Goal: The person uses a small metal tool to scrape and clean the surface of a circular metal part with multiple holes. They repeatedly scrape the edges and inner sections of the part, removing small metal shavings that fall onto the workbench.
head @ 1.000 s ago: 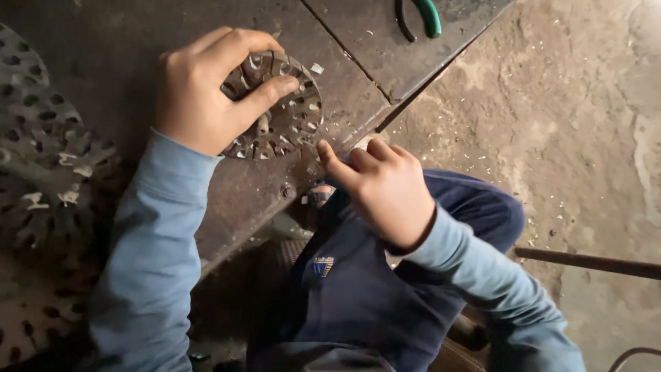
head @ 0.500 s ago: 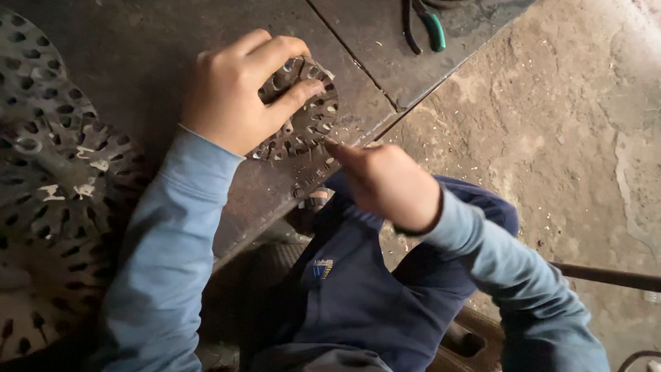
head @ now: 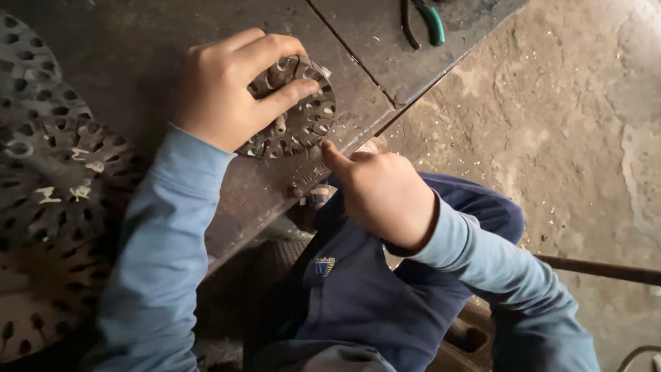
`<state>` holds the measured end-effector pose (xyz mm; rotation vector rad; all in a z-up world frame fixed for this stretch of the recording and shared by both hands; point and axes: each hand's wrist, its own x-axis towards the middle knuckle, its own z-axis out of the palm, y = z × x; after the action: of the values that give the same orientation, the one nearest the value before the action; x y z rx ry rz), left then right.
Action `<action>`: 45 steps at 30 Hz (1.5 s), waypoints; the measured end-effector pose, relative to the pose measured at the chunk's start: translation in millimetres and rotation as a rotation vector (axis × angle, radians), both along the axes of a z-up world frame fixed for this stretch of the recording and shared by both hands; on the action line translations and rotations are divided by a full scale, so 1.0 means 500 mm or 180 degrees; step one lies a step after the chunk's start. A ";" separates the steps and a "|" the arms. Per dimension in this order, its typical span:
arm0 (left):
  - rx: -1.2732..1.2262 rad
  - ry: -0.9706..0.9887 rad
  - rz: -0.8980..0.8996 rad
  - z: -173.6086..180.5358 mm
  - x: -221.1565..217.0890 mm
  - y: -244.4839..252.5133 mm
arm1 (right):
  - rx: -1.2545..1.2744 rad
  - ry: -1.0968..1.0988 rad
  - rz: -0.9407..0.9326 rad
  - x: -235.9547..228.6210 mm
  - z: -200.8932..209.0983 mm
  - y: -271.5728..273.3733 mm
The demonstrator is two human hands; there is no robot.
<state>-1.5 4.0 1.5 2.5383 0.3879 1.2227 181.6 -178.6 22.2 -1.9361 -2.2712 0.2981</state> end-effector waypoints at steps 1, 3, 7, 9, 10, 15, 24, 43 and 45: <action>0.0057 -0.0013 0.0043 0.001 -0.002 -0.001 | -0.0153 -0.0040 -0.0045 -0.001 0.006 0.004; 0.0046 -0.0009 0.0022 0.005 -0.001 0.000 | -0.0246 0.0269 0.0066 0.010 0.016 0.020; -0.0039 0.0117 0.0050 0.004 -0.001 -0.002 | -0.0117 0.1104 0.0442 0.040 0.026 0.040; -0.0013 0.0126 0.0048 0.005 0.005 -0.003 | -0.0178 0.0910 0.0381 0.034 0.031 0.037; 0.0020 0.0130 0.0040 0.009 0.007 -0.002 | -0.0245 0.0649 0.0295 0.026 0.034 0.035; -0.0075 0.0032 0.0002 0.016 0.004 -0.006 | -0.0465 -0.0143 0.0200 -0.002 0.050 0.044; -0.0035 0.0074 -0.0026 0.008 0.011 0.000 | -0.0470 0.1677 0.0900 0.107 -0.013 0.068; -0.0438 -0.0094 -0.0129 0.021 0.003 -0.004 | 0.0181 0.1083 -0.0042 0.002 -0.020 0.006; -0.0399 0.0048 0.0010 0.019 0.009 -0.008 | 0.0205 0.1676 0.0013 0.027 -0.044 0.005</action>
<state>2.9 0.2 11.2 2.4430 0.4576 1.1436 195.2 -176.3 0.4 -1.5824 -1.9116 0.6397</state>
